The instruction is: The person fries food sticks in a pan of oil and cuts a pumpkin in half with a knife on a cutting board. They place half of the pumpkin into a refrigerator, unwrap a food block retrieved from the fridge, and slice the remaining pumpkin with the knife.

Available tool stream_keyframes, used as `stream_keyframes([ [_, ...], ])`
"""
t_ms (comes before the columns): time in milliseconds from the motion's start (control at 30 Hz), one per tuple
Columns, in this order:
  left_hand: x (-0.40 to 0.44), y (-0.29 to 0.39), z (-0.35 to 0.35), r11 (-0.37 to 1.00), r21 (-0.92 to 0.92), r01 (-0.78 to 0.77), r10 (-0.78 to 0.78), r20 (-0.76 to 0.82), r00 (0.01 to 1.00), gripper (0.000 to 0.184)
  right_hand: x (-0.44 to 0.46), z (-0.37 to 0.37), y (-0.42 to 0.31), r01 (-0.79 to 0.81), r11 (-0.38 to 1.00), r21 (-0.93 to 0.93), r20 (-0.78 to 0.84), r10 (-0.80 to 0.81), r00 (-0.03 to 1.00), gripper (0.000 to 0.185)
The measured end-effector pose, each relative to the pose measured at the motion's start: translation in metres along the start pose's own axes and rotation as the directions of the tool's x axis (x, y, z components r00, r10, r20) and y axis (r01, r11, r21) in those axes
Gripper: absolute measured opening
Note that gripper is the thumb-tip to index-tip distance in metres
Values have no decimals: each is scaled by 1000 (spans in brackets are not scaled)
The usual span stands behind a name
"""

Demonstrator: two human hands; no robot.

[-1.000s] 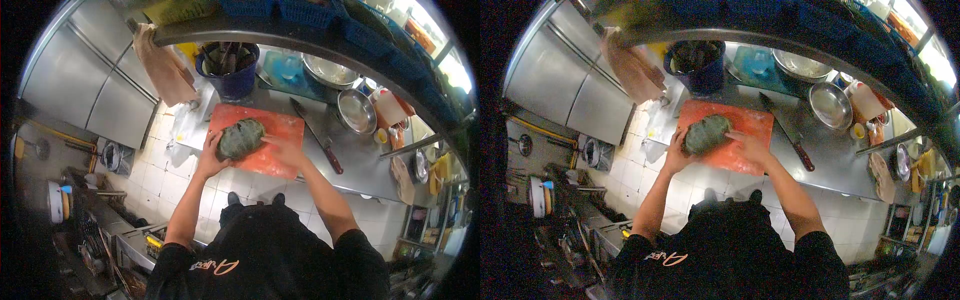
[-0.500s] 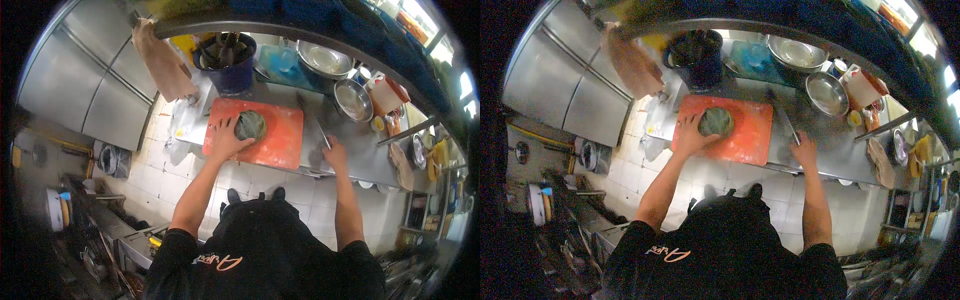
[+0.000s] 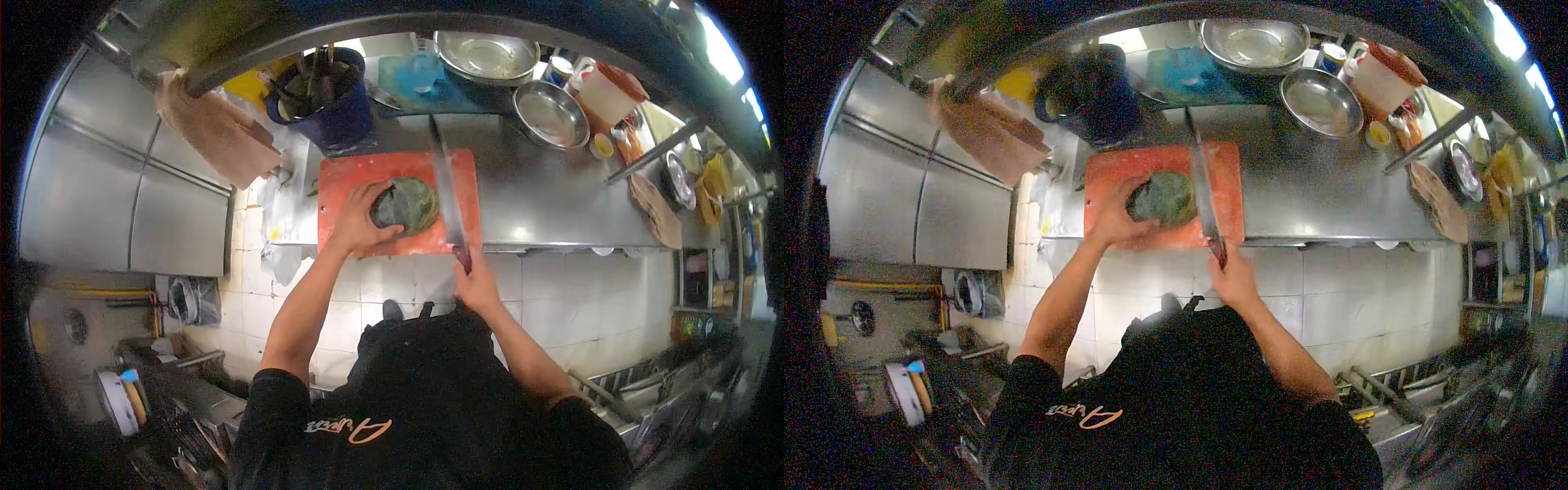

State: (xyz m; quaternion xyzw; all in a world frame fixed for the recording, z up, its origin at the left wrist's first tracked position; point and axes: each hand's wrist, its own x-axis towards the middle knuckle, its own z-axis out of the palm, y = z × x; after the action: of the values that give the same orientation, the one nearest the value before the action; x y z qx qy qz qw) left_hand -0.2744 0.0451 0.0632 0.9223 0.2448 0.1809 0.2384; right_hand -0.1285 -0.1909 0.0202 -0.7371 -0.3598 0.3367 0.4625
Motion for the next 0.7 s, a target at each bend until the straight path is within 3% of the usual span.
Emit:
stream_keyframes([
  [100,6,-25,17,977,-209,-42,15,-128,992,56,-5,28,6,-24,991,-129,-55,17,998,59],
  [167,6,-26,20,986,-165,-20,-4,-148,989,46,-6,39,2,0,989,-145,-106,-16,994,63],
  [267,10,-39,24,977,-211,-16,-9,-116,993,38,-13,47,-20,-120,992,-36,-126,115,985,54],
  [367,20,-42,21,977,-194,-86,68,-101,993,37,-11,45,-23,-135,987,-91,-122,123,985,40],
  [433,24,-43,15,979,-149,-136,120,-112,986,37,-36,21,-64,16,996,-85,-302,-41,952,30],
  [500,22,-44,15,980,-125,-153,136,-133,982,36,-85,-23,-142,67,979,-191,-565,-166,808,26],
  [567,22,-48,20,965,-206,-165,132,-164,978,36,-121,-66,-197,392,909,-140,-847,-315,428,22],
  [600,22,-49,21,955,-244,-169,126,-182,975,36,-135,-79,-215,634,767,-99,-927,-303,222,21],
  [633,21,-49,21,958,-237,-160,119,-176,977,36,-141,-82,-221,754,649,-96,-957,-270,111,20],
  [667,21,-50,20,962,-229,-151,112,-174,978,36,-132,-67,-206,723,670,-168,-945,-319,76,22],
  [700,21,-49,19,965,-221,-144,106,-173,979,36,-107,-36,-165,562,806,-188,-907,-362,216,24],
])
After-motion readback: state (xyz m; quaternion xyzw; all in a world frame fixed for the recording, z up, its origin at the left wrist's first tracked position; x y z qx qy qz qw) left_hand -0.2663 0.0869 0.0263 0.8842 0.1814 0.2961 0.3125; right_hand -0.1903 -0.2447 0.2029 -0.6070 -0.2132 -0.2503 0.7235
